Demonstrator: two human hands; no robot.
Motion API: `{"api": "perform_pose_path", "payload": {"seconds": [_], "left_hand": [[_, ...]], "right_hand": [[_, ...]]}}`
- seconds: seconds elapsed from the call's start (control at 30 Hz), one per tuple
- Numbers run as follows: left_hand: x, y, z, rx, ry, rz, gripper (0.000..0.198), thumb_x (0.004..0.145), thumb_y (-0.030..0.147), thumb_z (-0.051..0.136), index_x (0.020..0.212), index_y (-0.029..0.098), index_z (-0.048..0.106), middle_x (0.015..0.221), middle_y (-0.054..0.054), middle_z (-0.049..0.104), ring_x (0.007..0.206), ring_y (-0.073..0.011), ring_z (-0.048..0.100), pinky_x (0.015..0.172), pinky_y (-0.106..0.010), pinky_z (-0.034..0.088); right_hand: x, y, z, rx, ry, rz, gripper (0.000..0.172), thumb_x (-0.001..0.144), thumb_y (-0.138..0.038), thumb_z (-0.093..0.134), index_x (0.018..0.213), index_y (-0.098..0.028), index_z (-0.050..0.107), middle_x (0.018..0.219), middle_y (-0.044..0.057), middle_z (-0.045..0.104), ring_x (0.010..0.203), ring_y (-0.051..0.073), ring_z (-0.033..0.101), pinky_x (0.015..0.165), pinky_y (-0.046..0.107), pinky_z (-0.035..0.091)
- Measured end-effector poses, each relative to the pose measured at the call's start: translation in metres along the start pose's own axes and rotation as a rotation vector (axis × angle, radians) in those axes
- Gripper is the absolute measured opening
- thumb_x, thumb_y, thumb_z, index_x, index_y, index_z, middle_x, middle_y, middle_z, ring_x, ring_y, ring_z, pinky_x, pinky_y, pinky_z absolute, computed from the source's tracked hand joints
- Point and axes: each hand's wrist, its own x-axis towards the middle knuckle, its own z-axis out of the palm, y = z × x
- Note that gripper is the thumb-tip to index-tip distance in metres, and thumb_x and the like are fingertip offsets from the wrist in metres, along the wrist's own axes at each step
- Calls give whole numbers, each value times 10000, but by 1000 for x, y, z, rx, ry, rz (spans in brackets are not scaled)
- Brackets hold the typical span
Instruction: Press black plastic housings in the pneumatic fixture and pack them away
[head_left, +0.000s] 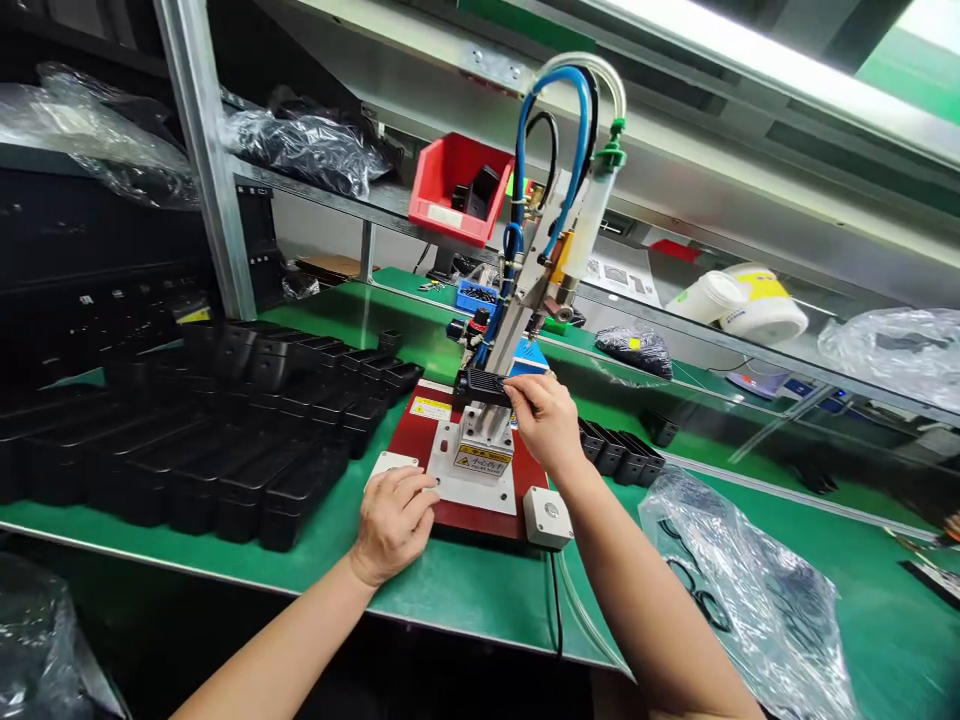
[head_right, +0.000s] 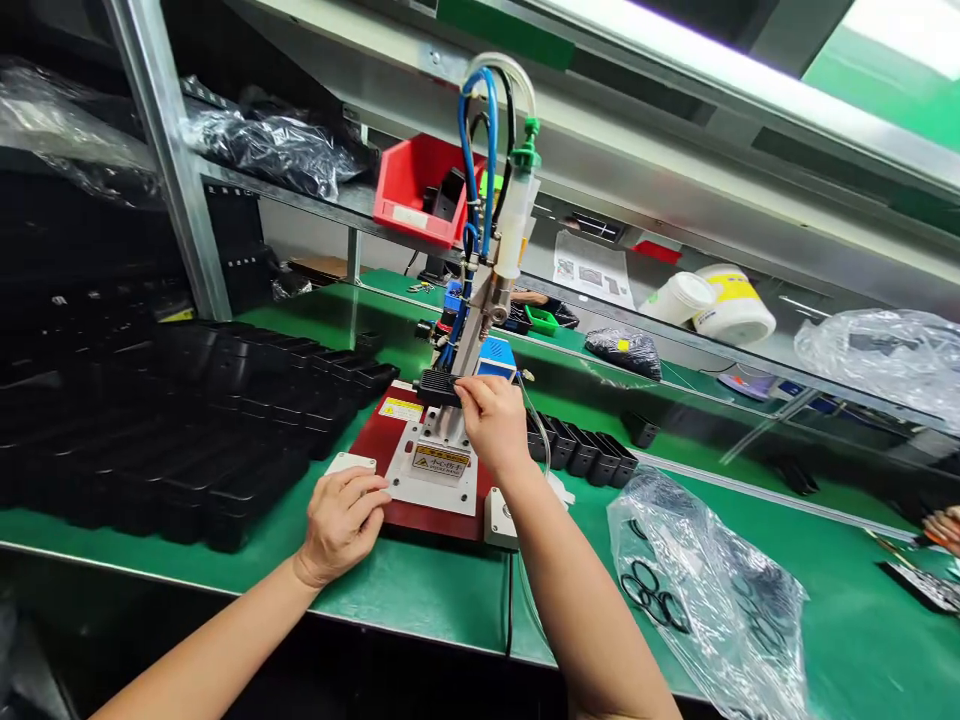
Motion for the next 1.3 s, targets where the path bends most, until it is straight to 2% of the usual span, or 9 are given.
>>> {"api": "perform_pose_path", "payload": {"seconds": [0.13, 0.33, 0.43, 0.53, 0.73, 0.87, 0.97, 1.13, 1.3], "left_hand": [[1, 0, 0, -24, 11, -1, 215, 745, 55, 555, 832, 224, 657, 904, -10, 724, 942, -227, 632, 821, -376, 440], [3, 1, 0, -19, 26, -2, 209, 738, 41, 561, 820, 211, 652, 883, -9, 726, 922, -219, 630, 805, -364, 440], [4, 1, 0, -33, 42, 6, 209, 736, 40, 559, 814, 209, 653, 875, -13, 722, 908, -212, 629, 808, -359, 442], [4, -1, -3, -41, 101, 2, 195, 748, 29, 566, 795, 202, 645, 839, -14, 714, 884, -208, 621, 815, -365, 429], [3, -12, -5, 74, 198, -168, 168, 772, 37, 594, 802, 198, 633, 849, -38, 693, 927, -239, 604, 855, -398, 403], [2, -16, -2, 80, 143, -208, 146, 786, 56, 595, 842, 191, 598, 813, -34, 667, 868, -220, 602, 812, -367, 414], [0, -17, -1, 85, 149, -204, 150, 785, 82, 611, 890, 174, 557, 754, -32, 624, 809, -209, 596, 782, -349, 434], [-5, -17, -7, 179, 136, -171, 237, 761, 144, 678, 950, 153, 534, 806, -58, 638, 827, -223, 621, 803, -354, 459], [-4, -16, -14, 338, 60, -87, 202, 764, 198, 692, 919, 166, 567, 836, -54, 680, 817, -224, 655, 787, -359, 430]], "right_hand": [[-5, -2, -3, -151, -19, -11, 215, 956, -313, 500, 927, -237, 699, 951, 42, 721, 908, 220, 619, 787, 367, 396], [-9, -10, -5, -223, -89, -103, 384, 954, -347, 486, 1300, -190, 543, 1361, 133, 556, 1244, 283, 511, 925, 435, 392], [-8, -9, -1, -202, -216, -137, 425, 962, -399, 474, 1325, -181, 515, 1368, 132, 556, 1280, 286, 497, 967, 462, 385], [-13, -7, -2, -160, -191, -113, 437, 958, -419, 489, 1326, -184, 510, 1368, 125, 557, 1273, 264, 512, 991, 447, 402], [-86, -1, -15, -86, 226, 50, 351, 938, -230, 517, 1287, -193, 533, 1337, 119, 574, 1237, 221, 540, 989, 389, 444], [-162, 8, -15, -199, 101, 130, 244, 941, -228, 514, 1174, -199, 582, 1149, 92, 675, 1061, 236, 633, 868, 392, 468], [-200, 11, -13, -221, -4, 134, 231, 953, -212, 493, 1170, -195, 572, 1158, 92, 669, 1058, 232, 631, 850, 377, 462], [-209, 8, -12, -223, -22, 183, 372, 959, -231, 483, 1320, -149, 455, 1183, 122, 641, 1061, 223, 608, 856, 360, 448], [-191, 7, -17, -251, -98, 194, 254, 962, -287, 481, 1173, -147, 501, 1064, 107, 656, 977, 231, 613, 837, 384, 411]]}}
